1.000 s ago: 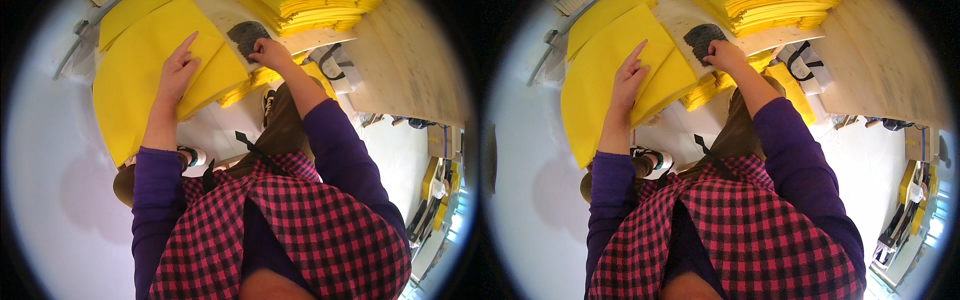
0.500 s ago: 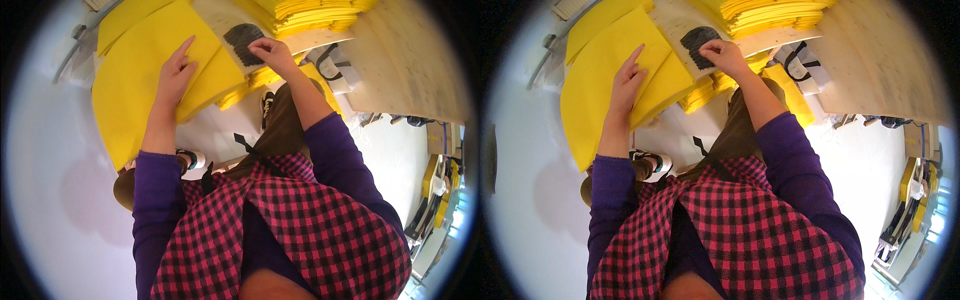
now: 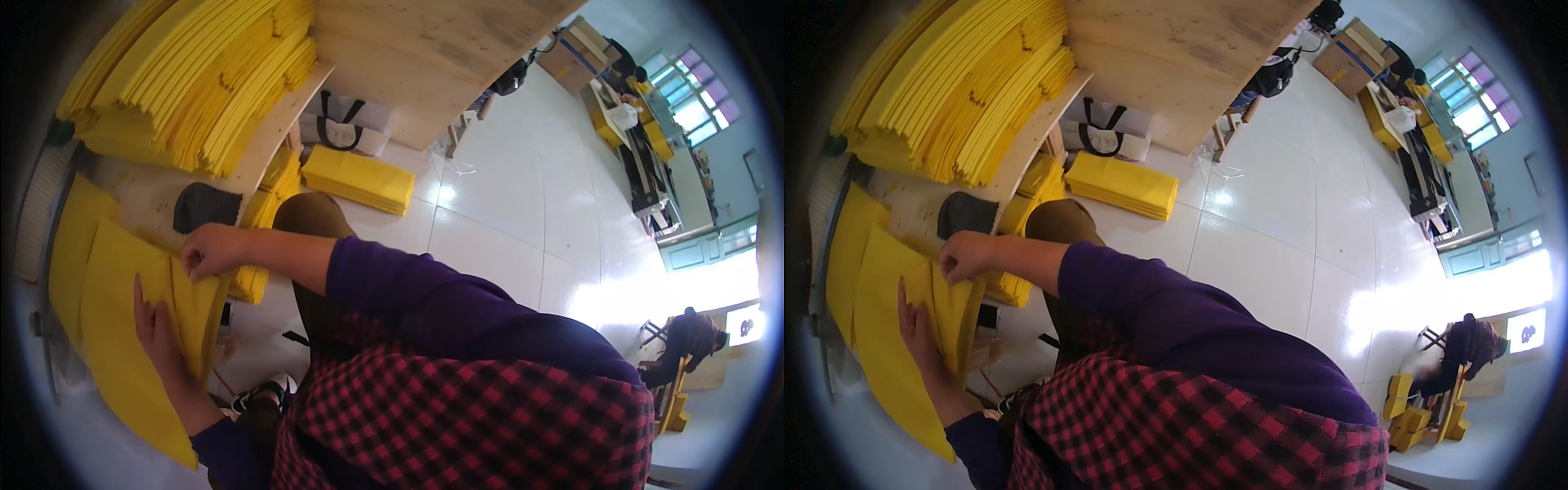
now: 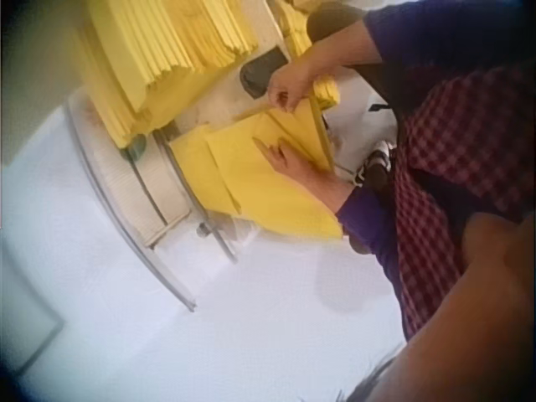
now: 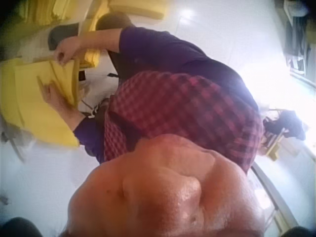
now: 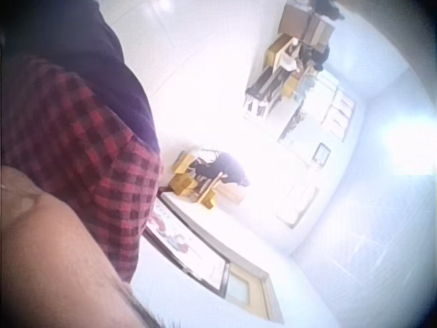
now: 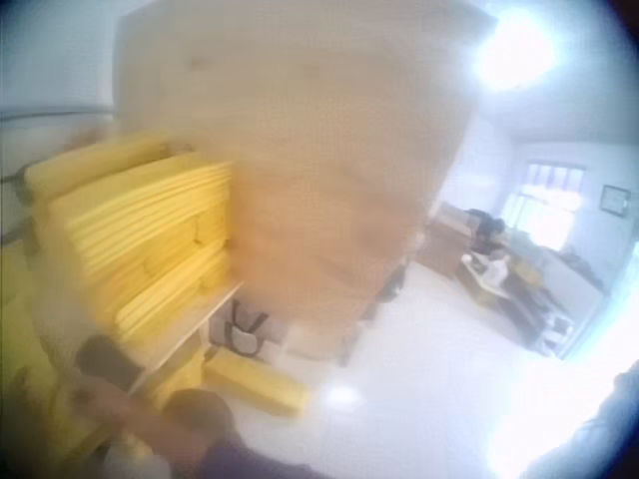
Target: The person sits on the floor and repeatedly folds yellow foam sheets in half, aligning edges and stacking them. The person handles the sheets by hand without tools, creating a growing stack of folded pieces.
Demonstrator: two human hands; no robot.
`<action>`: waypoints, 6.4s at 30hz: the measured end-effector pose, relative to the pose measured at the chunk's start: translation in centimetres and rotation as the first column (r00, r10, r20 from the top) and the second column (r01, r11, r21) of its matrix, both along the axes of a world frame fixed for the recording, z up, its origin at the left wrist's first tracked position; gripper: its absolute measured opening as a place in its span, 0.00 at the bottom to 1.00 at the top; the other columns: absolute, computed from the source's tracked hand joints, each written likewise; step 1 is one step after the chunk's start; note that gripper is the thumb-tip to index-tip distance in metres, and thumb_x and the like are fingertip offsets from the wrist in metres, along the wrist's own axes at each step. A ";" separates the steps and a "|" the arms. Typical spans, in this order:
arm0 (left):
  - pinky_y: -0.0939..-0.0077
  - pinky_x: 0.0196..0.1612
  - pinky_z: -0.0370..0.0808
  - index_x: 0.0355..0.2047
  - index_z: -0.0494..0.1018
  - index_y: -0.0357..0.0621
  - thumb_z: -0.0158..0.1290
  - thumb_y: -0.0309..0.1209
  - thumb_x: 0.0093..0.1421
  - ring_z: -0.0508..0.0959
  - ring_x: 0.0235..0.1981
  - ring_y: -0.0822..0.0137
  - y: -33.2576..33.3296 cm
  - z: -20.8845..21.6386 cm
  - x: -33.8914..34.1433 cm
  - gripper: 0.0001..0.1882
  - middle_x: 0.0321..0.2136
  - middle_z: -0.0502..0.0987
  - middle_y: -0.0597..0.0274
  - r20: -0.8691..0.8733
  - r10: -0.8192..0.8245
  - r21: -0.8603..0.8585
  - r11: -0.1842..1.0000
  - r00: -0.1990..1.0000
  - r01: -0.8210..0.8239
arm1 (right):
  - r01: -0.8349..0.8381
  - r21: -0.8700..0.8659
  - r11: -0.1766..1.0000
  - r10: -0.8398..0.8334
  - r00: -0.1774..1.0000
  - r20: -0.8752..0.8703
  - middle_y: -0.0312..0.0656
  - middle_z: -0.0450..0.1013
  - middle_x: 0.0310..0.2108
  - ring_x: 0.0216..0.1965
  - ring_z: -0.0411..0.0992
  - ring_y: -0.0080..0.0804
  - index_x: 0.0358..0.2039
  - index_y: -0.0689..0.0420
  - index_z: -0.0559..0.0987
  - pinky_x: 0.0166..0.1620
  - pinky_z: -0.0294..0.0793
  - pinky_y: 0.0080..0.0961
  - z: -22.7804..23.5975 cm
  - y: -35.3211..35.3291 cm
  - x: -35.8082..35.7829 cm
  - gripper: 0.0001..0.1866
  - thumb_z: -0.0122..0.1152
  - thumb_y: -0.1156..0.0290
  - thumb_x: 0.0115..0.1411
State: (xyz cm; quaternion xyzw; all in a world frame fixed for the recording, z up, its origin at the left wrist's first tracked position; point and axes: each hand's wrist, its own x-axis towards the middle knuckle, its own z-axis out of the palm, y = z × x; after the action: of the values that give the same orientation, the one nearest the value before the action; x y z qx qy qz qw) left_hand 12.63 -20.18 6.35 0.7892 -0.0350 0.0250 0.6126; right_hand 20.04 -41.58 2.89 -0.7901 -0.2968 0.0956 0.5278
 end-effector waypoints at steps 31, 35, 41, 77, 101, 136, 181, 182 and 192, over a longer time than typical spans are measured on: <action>0.88 0.42 0.64 0.62 0.61 0.43 0.46 0.19 0.57 0.68 0.35 0.77 1.8 -2.1 1.0 0.30 0.33 0.70 0.69 0.077 -0.010 -0.026 1.000 0.997 0.012 | 0.015 0.096 0.995 -0.008 0.997 -0.071 0.37 0.77 0.32 0.33 0.74 0.23 0.39 0.57 0.80 0.37 0.73 0.21 2.6 0.4 -1.3 0.12 0.60 0.71 0.52; 0.92 0.33 0.59 0.62 0.62 0.45 0.48 0.18 0.56 0.60 0.26 0.82 1.5 -1.9 0.8 0.31 0.24 0.60 0.77 0.103 -0.004 -0.004 1.000 0.995 0.004 | 0.057 0.077 0.995 -0.040 0.978 -0.206 0.31 0.73 0.28 0.30 0.70 0.18 0.39 0.56 0.79 0.32 0.69 0.18 3.7 0.6 -2.1 0.11 0.59 0.71 0.54; 0.89 0.30 0.60 0.58 0.68 0.48 0.49 0.20 0.56 0.60 0.25 0.82 1.2 -1.8 0.8 0.28 0.22 0.60 0.77 0.141 0.012 -0.065 0.998 0.990 -0.003 | 0.098 0.071 0.993 -0.079 0.967 -0.241 0.28 0.70 0.25 0.26 0.67 0.15 0.39 0.55 0.79 0.28 0.64 0.15 4.3 1.3 -2.5 0.10 0.59 0.69 0.56; 0.86 0.32 0.63 0.60 0.66 0.57 0.49 0.22 0.55 0.60 0.24 0.78 1.2 -1.8 0.7 0.31 0.21 0.60 0.73 0.147 0.033 0.015 0.999 0.989 -0.036 | 0.141 0.089 0.986 -0.115 0.962 -0.246 0.29 0.73 0.29 0.31 0.69 0.15 0.43 0.58 0.77 0.36 0.68 0.13 1.8 -0.6 -2.1 0.12 0.60 0.74 0.58; 0.86 0.29 0.61 0.59 0.66 0.57 0.50 0.22 0.55 0.59 0.22 0.78 1.2 -2.0 0.8 0.30 0.20 0.58 0.74 0.147 0.044 0.032 0.998 0.988 -0.050 | -0.034 0.090 0.995 0.048 0.987 -0.156 0.31 0.73 0.26 0.29 0.68 0.17 0.34 0.58 0.81 0.35 0.69 0.16 1.5 -1.7 1.7 0.08 0.66 0.73 0.52; 0.78 0.48 0.69 0.64 0.58 0.56 0.60 0.24 0.45 0.75 0.38 0.70 1.1 -1.7 0.5 0.44 0.37 0.78 0.60 0.112 -0.044 -0.090 0.994 0.993 0.054 | -0.046 -0.344 0.938 0.108 0.980 0.164 0.38 0.76 0.26 0.28 0.72 0.25 0.31 0.62 0.78 0.36 0.71 0.22 7.1 4.4 2.8 0.10 0.63 0.67 0.54; 0.76 0.50 0.69 0.63 0.60 0.49 0.59 0.19 0.47 0.74 0.43 0.70 1.4 -0.6 0.3 0.40 0.41 0.77 0.58 0.081 -0.102 -0.207 0.971 0.992 0.116 | -0.128 -0.387 0.913 0.235 0.941 0.242 0.41 0.73 0.30 0.32 0.71 0.35 0.30 0.58 0.78 0.37 0.69 0.30 7.8 4.2 2.8 0.12 0.61 0.63 0.53; 0.76 0.50 0.69 0.63 0.60 0.50 0.59 0.19 0.47 0.74 0.43 0.70 1.4 -0.7 0.4 0.41 0.41 0.77 0.59 0.081 -0.103 -0.219 0.969 0.991 0.119 | -0.129 -0.377 0.917 0.229 0.945 0.234 0.41 0.73 0.30 0.32 0.71 0.35 0.30 0.58 0.78 0.37 0.69 0.29 7.9 4.4 2.8 0.11 0.61 0.63 0.53; 0.78 0.49 0.69 0.64 0.57 0.52 0.59 0.18 0.45 0.73 0.40 0.72 1.3 -1.1 0.4 0.44 0.38 0.76 0.62 0.066 -0.102 -0.223 0.968 0.993 0.114 | -0.089 -0.376 0.922 0.205 0.937 0.282 0.42 0.74 0.28 0.31 0.71 0.36 0.27 0.59 0.77 0.36 0.70 0.30 7.1 5.1 3.0 0.10 0.60 0.64 0.51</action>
State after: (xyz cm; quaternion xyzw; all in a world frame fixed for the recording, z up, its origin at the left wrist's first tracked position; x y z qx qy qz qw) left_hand 13.05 -18.90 5.25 0.7102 -0.0913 0.0165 0.6978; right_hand 23.04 -36.45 9.97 -0.8529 -0.4140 0.0602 0.3122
